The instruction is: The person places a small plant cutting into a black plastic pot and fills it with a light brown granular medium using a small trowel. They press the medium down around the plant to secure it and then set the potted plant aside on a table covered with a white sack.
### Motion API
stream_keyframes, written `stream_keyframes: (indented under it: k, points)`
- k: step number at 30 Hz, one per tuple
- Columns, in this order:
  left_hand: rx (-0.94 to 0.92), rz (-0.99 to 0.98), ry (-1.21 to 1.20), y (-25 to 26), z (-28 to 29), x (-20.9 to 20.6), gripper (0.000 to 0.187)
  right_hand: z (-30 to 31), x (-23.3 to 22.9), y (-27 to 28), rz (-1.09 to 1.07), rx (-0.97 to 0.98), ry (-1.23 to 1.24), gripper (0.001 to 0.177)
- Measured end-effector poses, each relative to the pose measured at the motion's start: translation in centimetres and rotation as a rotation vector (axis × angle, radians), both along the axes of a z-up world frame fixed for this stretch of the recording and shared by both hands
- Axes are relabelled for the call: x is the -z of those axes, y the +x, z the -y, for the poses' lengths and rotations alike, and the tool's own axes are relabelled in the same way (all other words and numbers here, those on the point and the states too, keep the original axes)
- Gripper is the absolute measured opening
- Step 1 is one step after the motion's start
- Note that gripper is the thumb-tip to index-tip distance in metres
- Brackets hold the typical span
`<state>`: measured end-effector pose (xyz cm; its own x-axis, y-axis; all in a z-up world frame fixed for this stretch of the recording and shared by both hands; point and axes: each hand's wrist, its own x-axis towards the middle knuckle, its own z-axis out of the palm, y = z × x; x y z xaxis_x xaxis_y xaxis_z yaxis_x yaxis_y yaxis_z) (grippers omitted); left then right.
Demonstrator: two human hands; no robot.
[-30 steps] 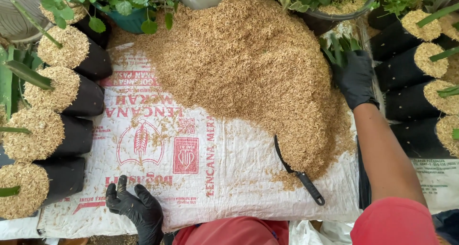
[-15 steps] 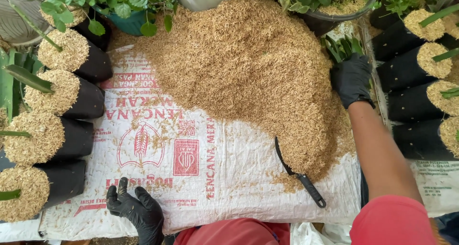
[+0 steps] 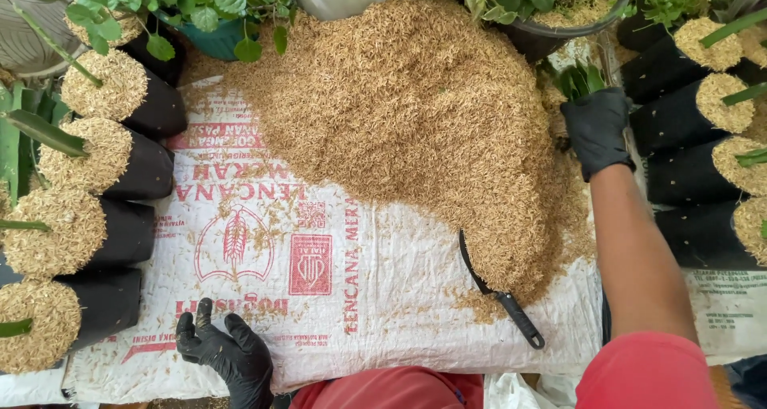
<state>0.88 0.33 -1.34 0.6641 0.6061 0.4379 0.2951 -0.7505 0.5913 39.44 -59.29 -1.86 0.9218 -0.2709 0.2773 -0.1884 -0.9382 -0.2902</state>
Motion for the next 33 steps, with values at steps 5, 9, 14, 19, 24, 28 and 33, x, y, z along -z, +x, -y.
stream_keyframes:
  k: [5,9,14,19,24,28,33]
  points:
    - [0.011,-0.002,0.016,0.1,0.1,-0.1,0.043,3.6,-2.9,-1.4,-0.082,0.066,0.265,0.034]
    - [0.010,0.016,-0.002,0.1,0.1,-0.2,0.042,3.2,-4.6,-3.4,-0.259,0.224,0.368,0.024]
    - [0.008,-0.004,0.000,0.0,0.1,-0.3,0.043,7.5,-0.1,-3.2,-0.248,0.061,-0.318,0.061]
    - [0.008,-0.012,-0.032,0.2,0.0,-0.5,0.043,-0.3,-6.3,-9.8,0.088,-0.140,-0.009,0.039]
    - [0.038,0.017,0.026,-0.1,0.1,-0.2,0.041,-3.5,-5.1,-10.6,0.095,-0.250,-0.076,0.041]
    - [0.020,0.007,-0.015,0.0,0.2,-0.4,0.041,-5.0,-5.9,-9.7,0.183,-0.243,-0.181,0.032]
    - [0.028,0.034,-0.013,0.0,0.2,-0.1,0.034,-3.3,-3.8,-6.7,-0.043,-0.048,-0.182,0.028]
